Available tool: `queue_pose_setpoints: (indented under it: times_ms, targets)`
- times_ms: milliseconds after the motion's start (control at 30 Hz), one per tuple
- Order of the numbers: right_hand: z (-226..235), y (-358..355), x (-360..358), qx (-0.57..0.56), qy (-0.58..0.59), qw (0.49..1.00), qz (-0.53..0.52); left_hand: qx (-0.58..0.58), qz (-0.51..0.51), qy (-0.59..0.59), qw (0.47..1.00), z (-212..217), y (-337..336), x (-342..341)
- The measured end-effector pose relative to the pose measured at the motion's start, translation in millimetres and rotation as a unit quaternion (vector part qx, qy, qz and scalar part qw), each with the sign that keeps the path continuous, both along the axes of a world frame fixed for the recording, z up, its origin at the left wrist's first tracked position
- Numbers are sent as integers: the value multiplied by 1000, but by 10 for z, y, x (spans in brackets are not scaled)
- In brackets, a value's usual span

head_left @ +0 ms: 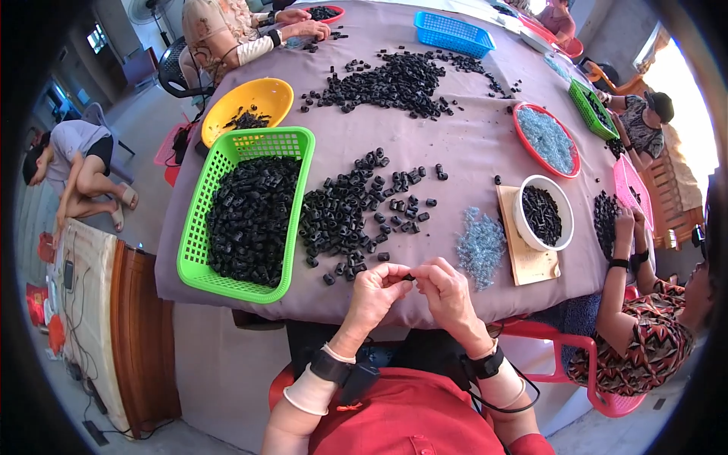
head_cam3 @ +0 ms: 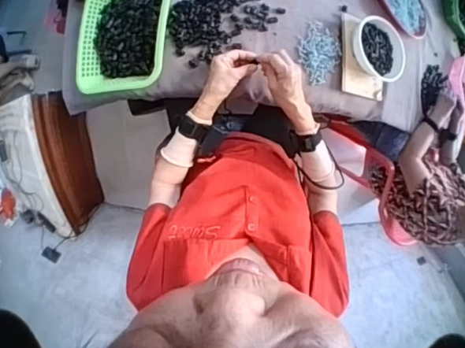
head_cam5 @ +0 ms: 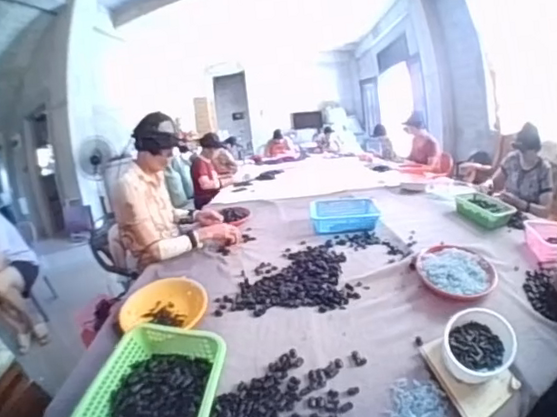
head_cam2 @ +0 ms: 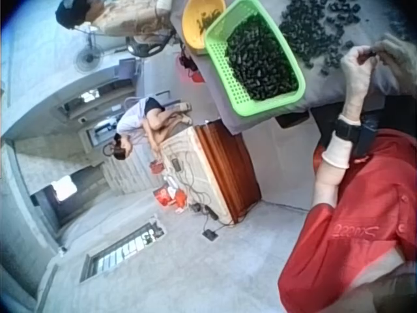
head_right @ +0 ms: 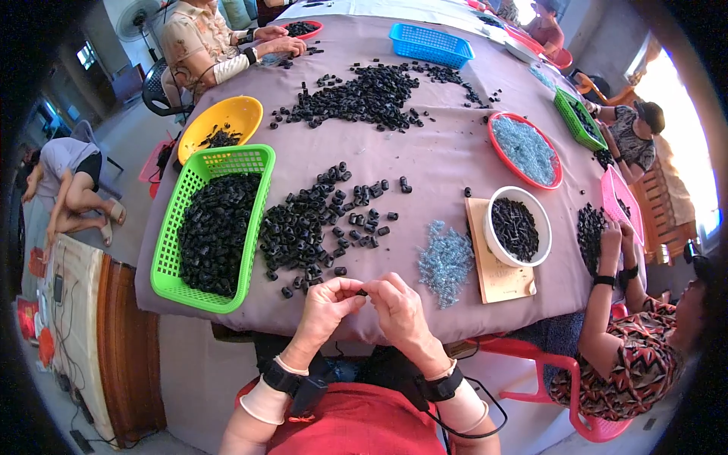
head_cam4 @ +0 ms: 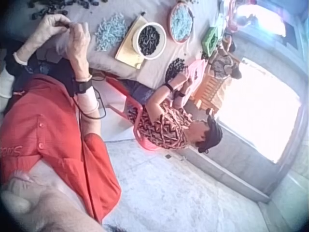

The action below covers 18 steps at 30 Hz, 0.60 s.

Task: Assembling small metal components into black plastic shoe parts at a communal manufacturing table.

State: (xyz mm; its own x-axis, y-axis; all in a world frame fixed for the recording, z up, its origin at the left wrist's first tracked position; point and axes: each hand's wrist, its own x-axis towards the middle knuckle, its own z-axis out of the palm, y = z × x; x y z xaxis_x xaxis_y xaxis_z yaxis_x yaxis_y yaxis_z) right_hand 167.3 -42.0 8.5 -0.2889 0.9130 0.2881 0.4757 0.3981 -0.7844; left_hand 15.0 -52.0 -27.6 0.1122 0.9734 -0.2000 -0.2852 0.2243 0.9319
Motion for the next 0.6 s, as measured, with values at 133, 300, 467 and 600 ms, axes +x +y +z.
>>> queue_pose_setpoints:
  times_ms: [133, 300, 467, 600]
  targets:
    - [21, -2, -42, -56, 15, 998, -6, -6, 4, -3, 1000, -41, -14, -26]
    - [-27, 43, -49, -108, 47, 993, 5, 3, 6, 10, 1000, -16, -2, -91]
    - [-35, 80, -116, -100, 63, 993, 16, -3, 8, -52, 999, -29, -37, -144]
    - [-43, 127, -117, -198, 107, 974, 23, -6, 4, -58, 998, -41, -22, -166]
